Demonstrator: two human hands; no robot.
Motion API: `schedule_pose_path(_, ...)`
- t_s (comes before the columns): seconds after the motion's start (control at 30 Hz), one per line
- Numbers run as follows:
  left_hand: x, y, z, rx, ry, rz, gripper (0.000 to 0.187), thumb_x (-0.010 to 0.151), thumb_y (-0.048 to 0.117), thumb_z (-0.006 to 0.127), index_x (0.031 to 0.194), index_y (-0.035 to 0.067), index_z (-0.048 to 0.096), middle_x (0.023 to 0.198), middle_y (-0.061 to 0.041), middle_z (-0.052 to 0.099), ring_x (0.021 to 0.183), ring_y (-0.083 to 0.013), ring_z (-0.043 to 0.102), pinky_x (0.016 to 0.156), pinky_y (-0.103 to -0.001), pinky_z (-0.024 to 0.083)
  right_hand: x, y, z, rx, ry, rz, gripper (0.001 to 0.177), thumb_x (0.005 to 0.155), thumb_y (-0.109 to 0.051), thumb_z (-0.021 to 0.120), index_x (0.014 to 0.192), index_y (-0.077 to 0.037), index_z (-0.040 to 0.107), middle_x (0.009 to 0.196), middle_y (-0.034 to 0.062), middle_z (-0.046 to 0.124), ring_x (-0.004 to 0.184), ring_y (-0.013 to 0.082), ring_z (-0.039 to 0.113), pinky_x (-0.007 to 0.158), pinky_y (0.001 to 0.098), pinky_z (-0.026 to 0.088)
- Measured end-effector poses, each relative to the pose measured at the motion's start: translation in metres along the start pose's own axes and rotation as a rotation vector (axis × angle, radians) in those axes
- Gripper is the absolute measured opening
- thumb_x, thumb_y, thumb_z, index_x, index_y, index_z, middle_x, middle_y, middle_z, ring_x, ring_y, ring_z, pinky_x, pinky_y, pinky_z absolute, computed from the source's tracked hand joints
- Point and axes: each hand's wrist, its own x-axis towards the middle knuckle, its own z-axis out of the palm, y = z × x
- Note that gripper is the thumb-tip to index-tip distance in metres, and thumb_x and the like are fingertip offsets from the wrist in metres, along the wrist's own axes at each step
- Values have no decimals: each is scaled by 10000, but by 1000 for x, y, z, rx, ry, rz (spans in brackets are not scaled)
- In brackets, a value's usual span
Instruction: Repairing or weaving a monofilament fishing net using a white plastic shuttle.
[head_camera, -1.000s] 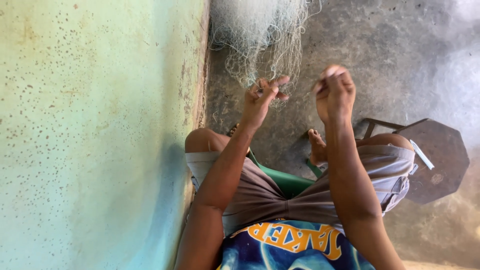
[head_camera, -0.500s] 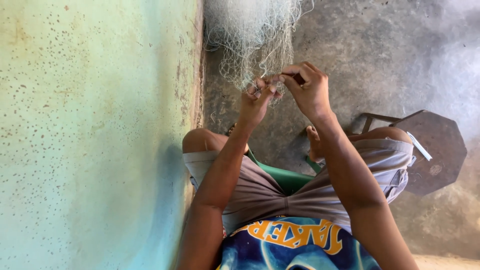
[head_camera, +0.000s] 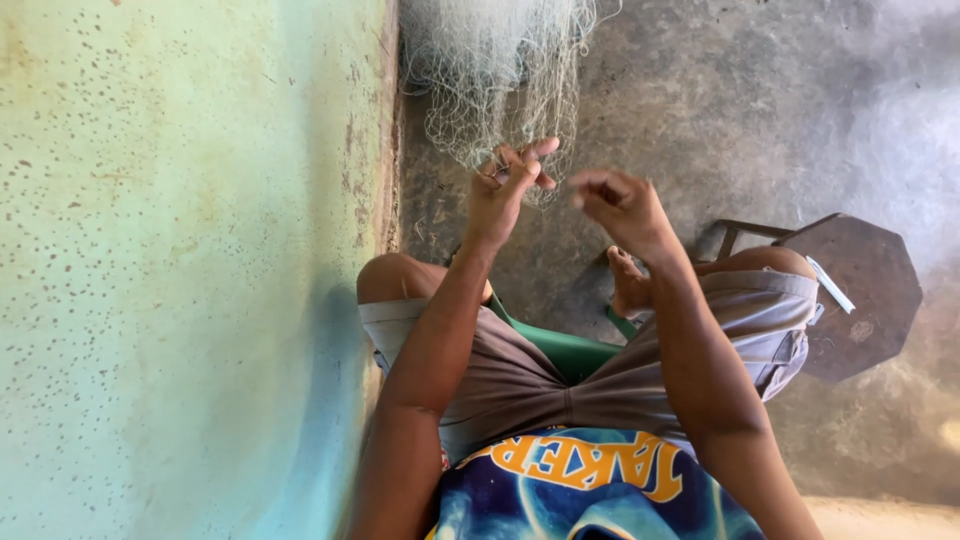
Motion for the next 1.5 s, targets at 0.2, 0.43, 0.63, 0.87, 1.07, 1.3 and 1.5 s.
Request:
schedule_pose_path(0.2,-12,-19,0,7,-17,14,292,1021,115,728,781,50,575,1228,-235,722,868,-220,770,821,-389,616,41,-9,23,-180,218,-221,163,946,-112,865,1106,-137,849,826,48,612,621,122,572,556,271,495)
schedule_pose_path(0.43,-13,-1,4,70,-18,17,315,1003,100,754,750,62,570,1179,-200,725,876,-225,757,846,-409,610,63,8,30,-303,249,-135,151,885,-191,879,1013,-148,812,797,22,649,639,166,645,550,297,529)
schedule_pose_path(0.63,-8,11,6,133,-65,58,371,1016,105,723,711,103,512,1248,-217,734,891,-214,773,827,-382,606,58,4,12,30,235,-142,134,1019,23,659,1002,-52,768,773,103,715,572,151,660,510,283,515)
schedule_pose_path(0.87,2,-14,-12,-209,-35,-53,303,1043,97,673,792,124,505,1293,-223,732,803,-191,794,847,-360,606,4,38,-28,509,-28,0,215,967,-18,698,1180,10,705,839,117,703,689,178,713,638,301,547)
schedule_pose_path(1.07,0,-20,-21,-560,-192,-107,217,1066,85,595,879,138,498,1353,-242,693,870,-265,807,965,-453,581,10,102,-3,512,81,361,434,997,-182,759,1370,-4,628,920,95,709,714,161,746,606,270,636)
schedule_pose_path(1.3,-11,-34,-47,-1087,-618,-64,471,1108,183,351,1568,153,442,1630,-164,459,1063,-266,691,1089,-662,445,54,189,27,851,520,664,194,1007,-303,717,1062,-118,697,811,39,661,672,216,698,563,350,604)
schedule_pose_path(1.5,-31,2,-40,-1214,-600,-79,464,1105,263,405,1554,143,390,1584,-132,525,1005,-229,664,963,-579,508,52,226,96,1286,204,995,897,893,-804,557,1245,20,521,1134,273,718,920,370,779,782,533,656)
